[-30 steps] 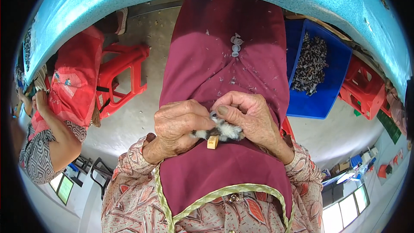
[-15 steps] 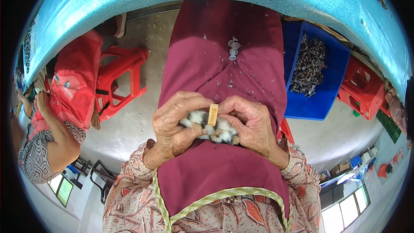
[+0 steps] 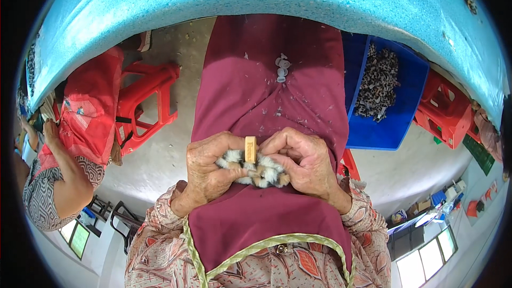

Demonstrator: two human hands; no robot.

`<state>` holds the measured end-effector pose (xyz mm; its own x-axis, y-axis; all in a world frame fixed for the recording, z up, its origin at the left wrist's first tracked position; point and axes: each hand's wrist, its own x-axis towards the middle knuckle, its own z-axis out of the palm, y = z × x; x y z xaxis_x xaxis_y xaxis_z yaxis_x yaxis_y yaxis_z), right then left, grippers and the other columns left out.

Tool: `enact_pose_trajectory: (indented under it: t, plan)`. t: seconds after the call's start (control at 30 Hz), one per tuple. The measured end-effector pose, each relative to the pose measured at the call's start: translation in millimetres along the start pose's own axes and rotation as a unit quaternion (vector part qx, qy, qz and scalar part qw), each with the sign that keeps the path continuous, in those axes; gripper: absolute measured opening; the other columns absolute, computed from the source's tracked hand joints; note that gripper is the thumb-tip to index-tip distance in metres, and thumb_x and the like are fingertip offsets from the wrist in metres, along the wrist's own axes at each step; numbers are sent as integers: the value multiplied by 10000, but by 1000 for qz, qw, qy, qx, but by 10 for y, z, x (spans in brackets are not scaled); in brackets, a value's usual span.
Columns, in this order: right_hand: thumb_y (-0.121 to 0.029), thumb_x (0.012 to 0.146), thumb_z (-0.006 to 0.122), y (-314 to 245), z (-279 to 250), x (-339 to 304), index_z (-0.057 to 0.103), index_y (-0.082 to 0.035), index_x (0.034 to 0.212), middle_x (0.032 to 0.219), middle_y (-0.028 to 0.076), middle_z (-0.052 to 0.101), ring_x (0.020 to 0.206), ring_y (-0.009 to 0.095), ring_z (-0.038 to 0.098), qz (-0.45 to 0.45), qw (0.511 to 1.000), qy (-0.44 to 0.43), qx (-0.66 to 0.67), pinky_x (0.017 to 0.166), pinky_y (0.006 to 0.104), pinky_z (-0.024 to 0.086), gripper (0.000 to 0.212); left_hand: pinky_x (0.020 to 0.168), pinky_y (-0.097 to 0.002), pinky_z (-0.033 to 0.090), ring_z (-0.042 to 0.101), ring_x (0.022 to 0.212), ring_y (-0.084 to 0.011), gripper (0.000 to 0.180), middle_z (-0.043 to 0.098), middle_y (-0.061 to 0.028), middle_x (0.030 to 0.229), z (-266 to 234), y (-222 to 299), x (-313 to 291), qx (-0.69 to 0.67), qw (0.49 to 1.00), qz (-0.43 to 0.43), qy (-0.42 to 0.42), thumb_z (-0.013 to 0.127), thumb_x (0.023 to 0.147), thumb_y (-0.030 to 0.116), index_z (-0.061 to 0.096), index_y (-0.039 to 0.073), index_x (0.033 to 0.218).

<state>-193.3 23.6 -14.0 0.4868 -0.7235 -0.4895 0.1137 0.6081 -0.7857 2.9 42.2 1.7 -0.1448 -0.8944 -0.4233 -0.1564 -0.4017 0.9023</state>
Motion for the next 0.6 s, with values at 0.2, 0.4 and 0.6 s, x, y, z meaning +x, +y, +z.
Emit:
enact_pose_trajectory:
  t: [0.2,0.4,0.6]
  plan:
    - [-106,789,748,-151,-101,-51,566,-5,1048,952,60,622,824,90,596,-16,991,-97,86,687,238,500,332,557,-345,487,627,622,-273,339,635,-135,732,-10,-15,107,154,977,150,8,733,660,223,667,-21,886]
    - [-72,796,724,77,-88,157,562,-29,1030,894,10,624,777,78,592,-106,987,-81,-86,654,238,497,288,587,-293,477,602,593,-183,315,635,-78,688,-274,-329,217,327,895,293,-75,813,556,172,688,43,815]
    - [-180,846,698,26,-164,158,556,7,1020,821,-18,556,778,49,540,-94,995,-29,1,664,197,459,292,605,-265,483,590,697,-110,112,642,-31,806,98,70,305,112,975,189,14,687,812,58,648,-14,889]
